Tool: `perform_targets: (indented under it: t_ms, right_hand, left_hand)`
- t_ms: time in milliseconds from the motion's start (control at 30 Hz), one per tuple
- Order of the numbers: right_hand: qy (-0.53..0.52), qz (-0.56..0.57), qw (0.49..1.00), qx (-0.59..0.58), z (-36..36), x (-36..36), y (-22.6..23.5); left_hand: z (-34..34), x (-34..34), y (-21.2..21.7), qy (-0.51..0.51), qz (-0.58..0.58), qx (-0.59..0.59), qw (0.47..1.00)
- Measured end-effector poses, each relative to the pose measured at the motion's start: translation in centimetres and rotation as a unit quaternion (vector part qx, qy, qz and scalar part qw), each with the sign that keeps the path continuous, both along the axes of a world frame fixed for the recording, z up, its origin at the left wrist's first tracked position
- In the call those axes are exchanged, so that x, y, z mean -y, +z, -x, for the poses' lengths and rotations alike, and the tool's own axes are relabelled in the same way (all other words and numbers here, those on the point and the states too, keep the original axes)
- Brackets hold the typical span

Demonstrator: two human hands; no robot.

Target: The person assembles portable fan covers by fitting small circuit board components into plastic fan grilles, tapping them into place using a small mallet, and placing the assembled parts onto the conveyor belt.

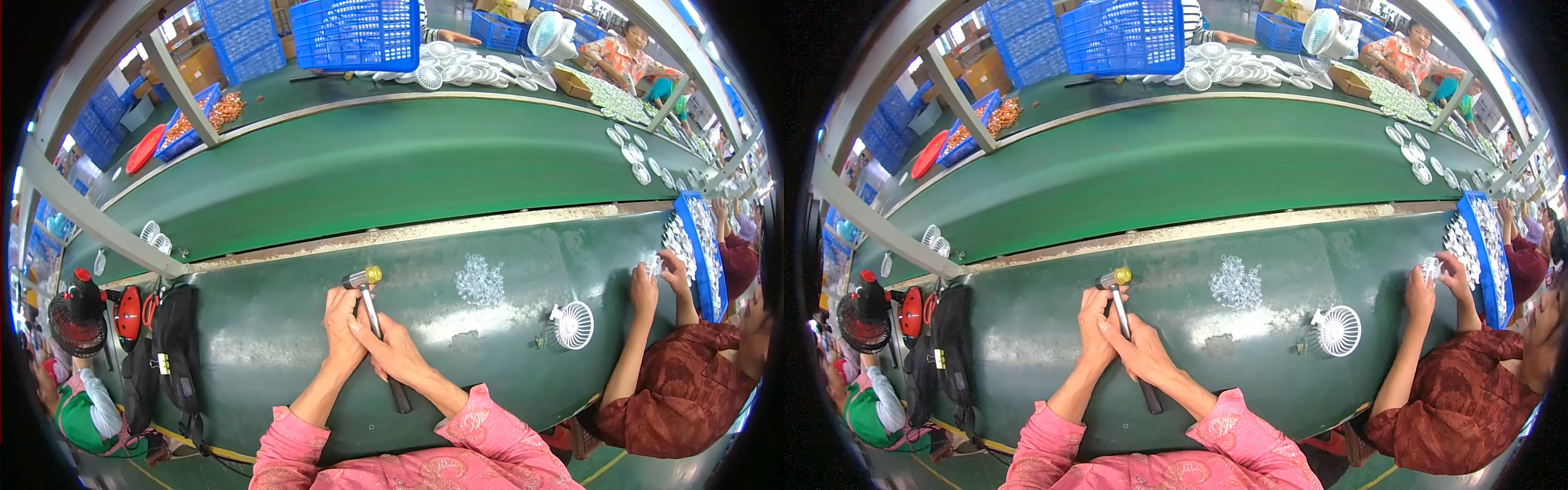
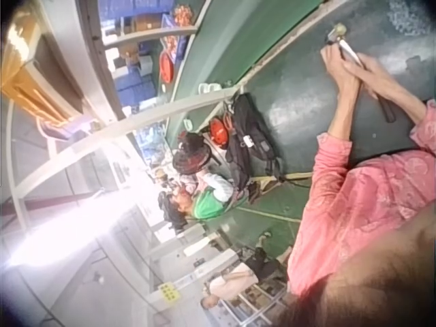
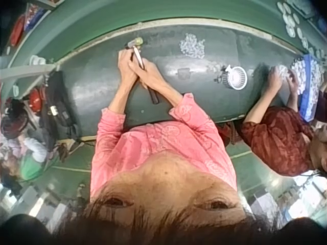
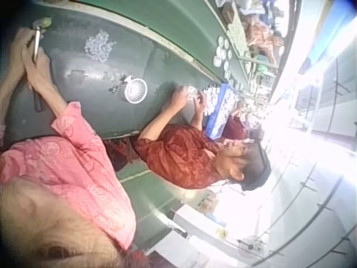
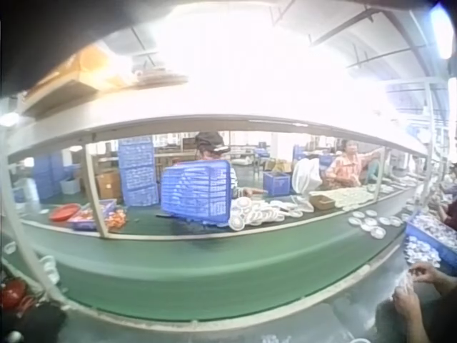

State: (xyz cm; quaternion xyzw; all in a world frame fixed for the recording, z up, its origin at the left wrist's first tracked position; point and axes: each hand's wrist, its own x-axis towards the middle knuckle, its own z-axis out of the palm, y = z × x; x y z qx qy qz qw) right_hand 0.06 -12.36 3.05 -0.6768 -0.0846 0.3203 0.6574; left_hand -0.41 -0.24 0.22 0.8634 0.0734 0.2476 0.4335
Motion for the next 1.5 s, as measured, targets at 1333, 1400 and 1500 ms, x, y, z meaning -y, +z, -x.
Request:
perform_targets:
  t_ms: [1333,1400,1500]
  right_hand:
    - [0.002,-0.112,0.986,-0.123,-0.7,0.4,-0.8]
    - [0.014,-0.101,0.987,-0.122,-1.0,0.6,-0.4]
    - [0.016,-0.1,0.989,-0.11,-0.8,0.4,-0.7]
  left_hand:
    - [7.0,4.5,6.4,-0.124,-0.667,-0.195,0.708]
    - [6.9,4.9,7.1,-0.129,-0.704,-0.208,0.666]
    - [6.9,5.6,7.0,-0.116,-0.741,-0.227,0.621]
